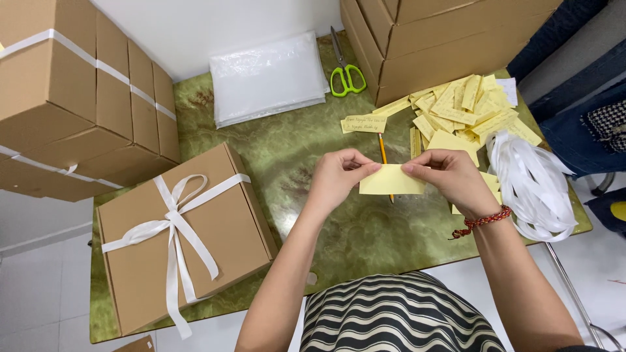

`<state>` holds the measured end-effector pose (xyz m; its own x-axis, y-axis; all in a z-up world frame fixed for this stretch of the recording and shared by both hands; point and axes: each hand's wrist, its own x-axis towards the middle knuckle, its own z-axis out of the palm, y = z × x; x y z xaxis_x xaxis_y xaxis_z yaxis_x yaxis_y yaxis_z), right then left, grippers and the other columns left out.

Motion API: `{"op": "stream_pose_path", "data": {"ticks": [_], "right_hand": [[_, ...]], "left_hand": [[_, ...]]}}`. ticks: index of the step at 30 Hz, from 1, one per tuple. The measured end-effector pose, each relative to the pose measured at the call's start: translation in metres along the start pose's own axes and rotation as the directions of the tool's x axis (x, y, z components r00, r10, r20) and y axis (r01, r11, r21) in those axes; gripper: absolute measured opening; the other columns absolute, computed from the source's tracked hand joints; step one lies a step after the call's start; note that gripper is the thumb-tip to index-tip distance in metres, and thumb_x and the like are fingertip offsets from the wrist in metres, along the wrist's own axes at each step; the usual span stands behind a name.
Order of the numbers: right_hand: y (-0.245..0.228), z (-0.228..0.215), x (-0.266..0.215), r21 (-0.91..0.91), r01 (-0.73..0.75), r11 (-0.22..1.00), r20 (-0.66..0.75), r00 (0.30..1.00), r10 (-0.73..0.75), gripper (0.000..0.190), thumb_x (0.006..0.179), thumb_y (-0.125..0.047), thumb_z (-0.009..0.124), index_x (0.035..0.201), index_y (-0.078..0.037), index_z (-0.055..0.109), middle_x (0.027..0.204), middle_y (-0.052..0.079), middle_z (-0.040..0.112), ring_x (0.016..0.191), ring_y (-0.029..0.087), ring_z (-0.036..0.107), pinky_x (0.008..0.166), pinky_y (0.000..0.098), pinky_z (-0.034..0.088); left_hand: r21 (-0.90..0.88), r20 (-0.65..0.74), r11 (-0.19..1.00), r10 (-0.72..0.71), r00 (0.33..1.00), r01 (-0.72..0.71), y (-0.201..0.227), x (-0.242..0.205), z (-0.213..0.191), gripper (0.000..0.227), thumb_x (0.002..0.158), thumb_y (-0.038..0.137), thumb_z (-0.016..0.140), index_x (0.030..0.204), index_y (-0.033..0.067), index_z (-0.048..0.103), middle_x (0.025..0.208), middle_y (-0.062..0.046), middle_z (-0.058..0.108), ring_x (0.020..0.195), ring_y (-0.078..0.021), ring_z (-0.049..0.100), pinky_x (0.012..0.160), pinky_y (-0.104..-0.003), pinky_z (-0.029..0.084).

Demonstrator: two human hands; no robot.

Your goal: Packing clothes into boxes, organizing notes, and hanging garments on a rack.

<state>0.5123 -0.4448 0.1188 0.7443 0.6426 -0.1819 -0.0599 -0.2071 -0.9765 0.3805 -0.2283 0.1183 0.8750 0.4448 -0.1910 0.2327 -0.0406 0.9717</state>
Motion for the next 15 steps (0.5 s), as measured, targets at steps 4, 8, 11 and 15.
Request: {"op": "stream_pose_path", "data": {"ticks": [4,8,11,15], "right_hand": [[0.008,-0.008,0.004,0.023,0.01,1.0,-0.036,0.999,-0.009,0.011,0.09,-0.005,0.085,0.098,0.001,0.081,0.081,0.004,0.074,0.075,0.009,0.059,0.072,0.0229,0.048],[0.021,-0.014,0.004,0.041,-0.022,0.999,-0.083,0.996,0.025,0.012,0.091,-0.008,0.086,0.096,0.001,0.081,0.078,0.006,0.073,0.074,0.008,0.062,0.071,0.0231,0.054],[0.032,-0.014,-0.001,0.068,-0.05,0.996,-0.11,0.992,0.058,0.011,0.092,-0.007,0.085,0.097,0.002,0.081,0.079,0.007,0.074,0.075,0.009,0.064,0.071,0.025,0.057],[0.051,-0.007,-0.013,0.156,-0.101,0.983,-0.157,0.98,0.126,0.012,0.091,-0.004,0.084,0.098,0.005,0.081,0.08,0.01,0.075,0.075,0.013,0.068,0.074,0.0292,0.062]], "left_hand": [[-0.052,-0.008,0.999,-0.015,1.0,0.015,-0.001,0.002,0.002,0.02,0.083,0.017,0.092,0.096,0.0058,0.082,0.089,-0.012,0.082,0.073,-0.0116,0.073,0.063,-0.026,0.067],[-0.081,-0.002,0.996,-0.042,0.999,0.042,-0.01,0.003,0.005,0.023,0.083,0.018,0.093,0.095,0.0024,0.08,0.091,-0.015,0.081,0.072,-0.0144,0.076,0.062,-0.024,0.067],[-0.091,0.018,0.993,-0.078,0.997,0.08,-0.025,0.004,0.01,0.022,0.083,0.017,0.093,0.095,0.0023,0.08,0.092,-0.015,0.081,0.072,-0.0146,0.076,0.062,-0.024,0.067],[-0.059,0.053,0.989,-0.132,0.99,0.136,-0.055,0.008,0.017,0.023,0.084,0.016,0.093,0.097,0.0012,0.081,0.092,-0.017,0.081,0.072,-0.0181,0.077,0.063,-0.028,0.069]]}}
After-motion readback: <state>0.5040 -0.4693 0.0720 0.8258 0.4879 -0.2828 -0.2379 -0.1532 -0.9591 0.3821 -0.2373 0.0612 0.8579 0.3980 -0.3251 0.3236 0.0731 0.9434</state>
